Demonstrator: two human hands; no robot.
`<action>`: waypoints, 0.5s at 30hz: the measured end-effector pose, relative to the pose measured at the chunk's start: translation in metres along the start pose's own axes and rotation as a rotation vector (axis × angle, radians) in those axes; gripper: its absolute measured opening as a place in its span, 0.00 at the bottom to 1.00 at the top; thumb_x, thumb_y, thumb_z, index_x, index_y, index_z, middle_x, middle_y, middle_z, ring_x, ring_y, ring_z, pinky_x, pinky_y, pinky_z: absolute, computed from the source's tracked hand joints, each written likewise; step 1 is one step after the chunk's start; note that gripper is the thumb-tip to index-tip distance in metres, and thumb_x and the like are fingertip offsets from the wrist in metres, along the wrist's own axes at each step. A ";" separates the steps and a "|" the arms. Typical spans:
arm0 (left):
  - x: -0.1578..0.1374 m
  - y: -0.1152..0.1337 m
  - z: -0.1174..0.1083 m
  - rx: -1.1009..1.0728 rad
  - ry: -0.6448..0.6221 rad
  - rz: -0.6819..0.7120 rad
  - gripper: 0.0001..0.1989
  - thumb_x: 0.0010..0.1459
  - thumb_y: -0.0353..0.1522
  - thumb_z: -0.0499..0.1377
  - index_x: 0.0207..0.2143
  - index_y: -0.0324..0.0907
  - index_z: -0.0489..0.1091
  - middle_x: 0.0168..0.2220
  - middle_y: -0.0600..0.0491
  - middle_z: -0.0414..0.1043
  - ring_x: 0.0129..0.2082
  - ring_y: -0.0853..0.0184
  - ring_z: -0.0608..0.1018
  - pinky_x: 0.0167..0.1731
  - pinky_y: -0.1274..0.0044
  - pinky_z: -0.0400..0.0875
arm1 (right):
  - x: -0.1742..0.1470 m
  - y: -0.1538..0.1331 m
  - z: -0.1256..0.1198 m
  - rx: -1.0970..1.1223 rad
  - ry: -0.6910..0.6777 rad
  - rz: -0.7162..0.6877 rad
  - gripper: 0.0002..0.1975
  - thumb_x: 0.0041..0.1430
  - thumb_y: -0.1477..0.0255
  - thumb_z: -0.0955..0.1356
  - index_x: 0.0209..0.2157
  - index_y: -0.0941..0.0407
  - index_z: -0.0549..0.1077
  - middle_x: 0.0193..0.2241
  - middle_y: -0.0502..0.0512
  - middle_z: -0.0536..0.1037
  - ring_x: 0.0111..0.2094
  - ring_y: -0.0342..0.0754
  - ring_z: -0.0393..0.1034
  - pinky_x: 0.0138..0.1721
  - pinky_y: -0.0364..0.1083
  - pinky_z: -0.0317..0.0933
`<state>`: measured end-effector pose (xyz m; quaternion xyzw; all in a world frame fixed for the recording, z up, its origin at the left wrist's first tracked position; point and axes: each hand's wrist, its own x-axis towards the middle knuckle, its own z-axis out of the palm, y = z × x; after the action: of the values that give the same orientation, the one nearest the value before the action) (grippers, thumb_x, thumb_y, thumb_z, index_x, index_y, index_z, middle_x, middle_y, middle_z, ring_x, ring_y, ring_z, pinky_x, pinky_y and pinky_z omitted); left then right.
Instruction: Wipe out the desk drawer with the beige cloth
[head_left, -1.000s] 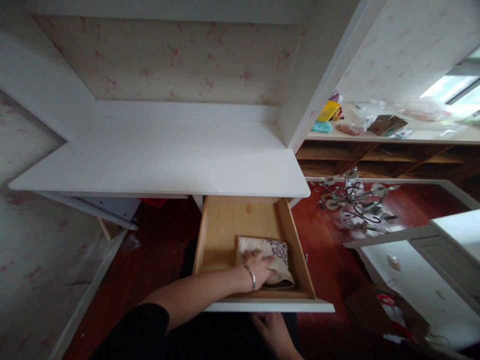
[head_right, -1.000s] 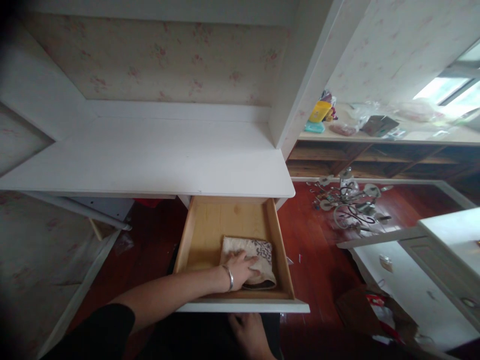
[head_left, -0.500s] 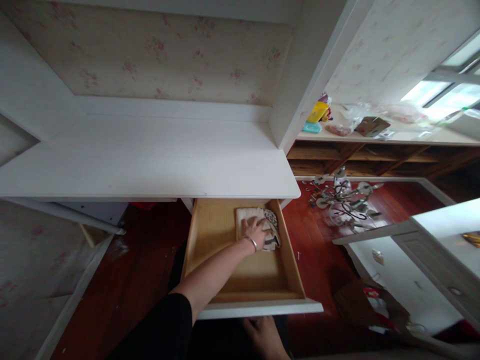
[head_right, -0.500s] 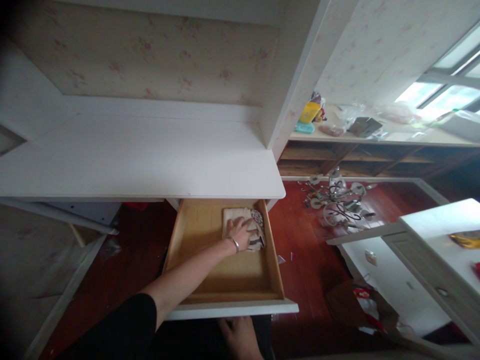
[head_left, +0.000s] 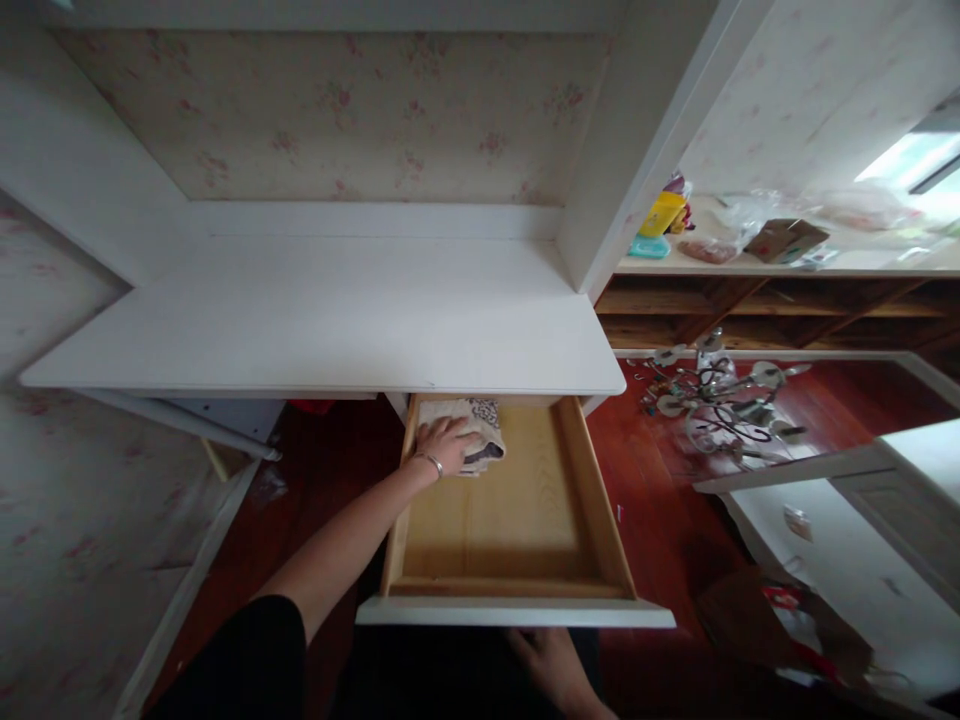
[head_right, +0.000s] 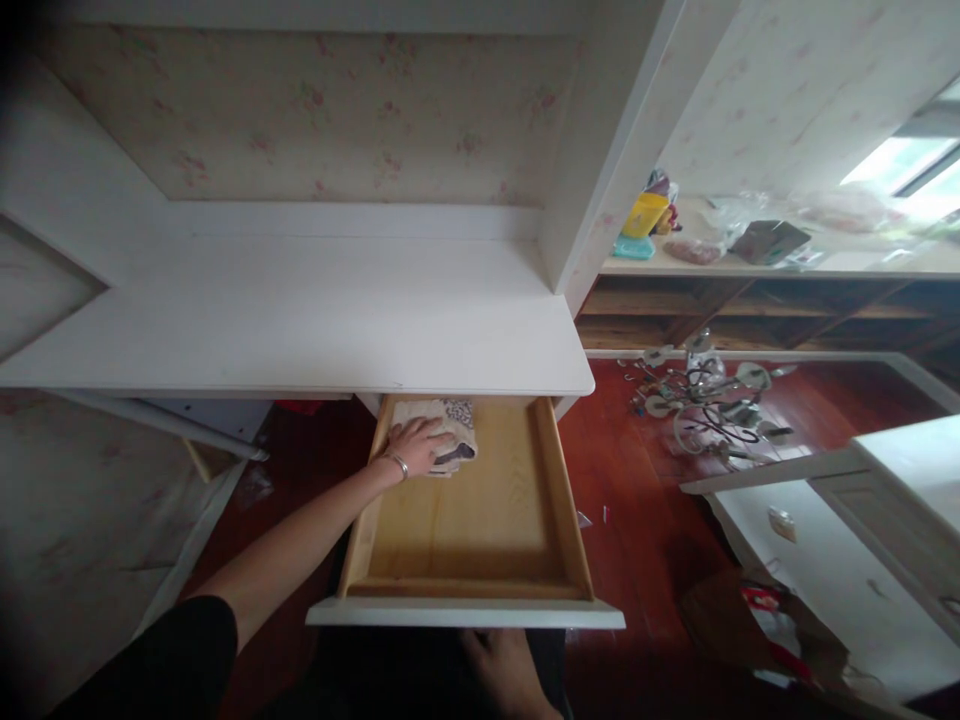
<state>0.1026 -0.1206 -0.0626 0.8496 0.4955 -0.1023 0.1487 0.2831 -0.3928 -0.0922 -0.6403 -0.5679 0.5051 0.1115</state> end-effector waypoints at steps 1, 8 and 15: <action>-0.005 -0.005 0.000 0.001 -0.015 0.021 0.29 0.55 0.37 0.54 0.58 0.69 0.57 0.67 0.64 0.47 0.61 0.50 0.55 0.54 0.53 0.55 | 0.000 -0.002 -0.001 -0.002 0.002 -0.001 0.25 0.62 0.56 0.57 0.27 0.57 0.77 0.30 0.59 0.79 0.36 0.56 0.72 0.40 0.49 0.59; -0.065 0.018 0.026 0.030 -0.205 0.259 0.44 0.45 0.47 0.62 0.63 0.67 0.46 0.69 0.57 0.38 0.62 0.43 0.51 0.51 0.47 0.55 | -0.004 -0.013 -0.004 0.038 0.027 -0.002 0.23 0.61 0.58 0.57 0.22 0.56 0.73 0.25 0.55 0.76 0.32 0.53 0.70 0.37 0.47 0.58; -0.109 0.035 0.047 0.041 -0.247 0.400 0.43 0.50 0.36 0.60 0.63 0.67 0.44 0.69 0.57 0.39 0.62 0.46 0.53 0.49 0.47 0.57 | -0.005 -0.010 0.002 0.019 0.069 -0.024 0.23 0.61 0.59 0.58 0.19 0.56 0.69 0.22 0.53 0.74 0.30 0.52 0.69 0.35 0.47 0.57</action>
<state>0.0786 -0.2424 -0.0664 0.9147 0.2933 -0.1842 0.2081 0.2763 -0.3941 -0.0834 -0.6492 -0.5666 0.4869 0.1432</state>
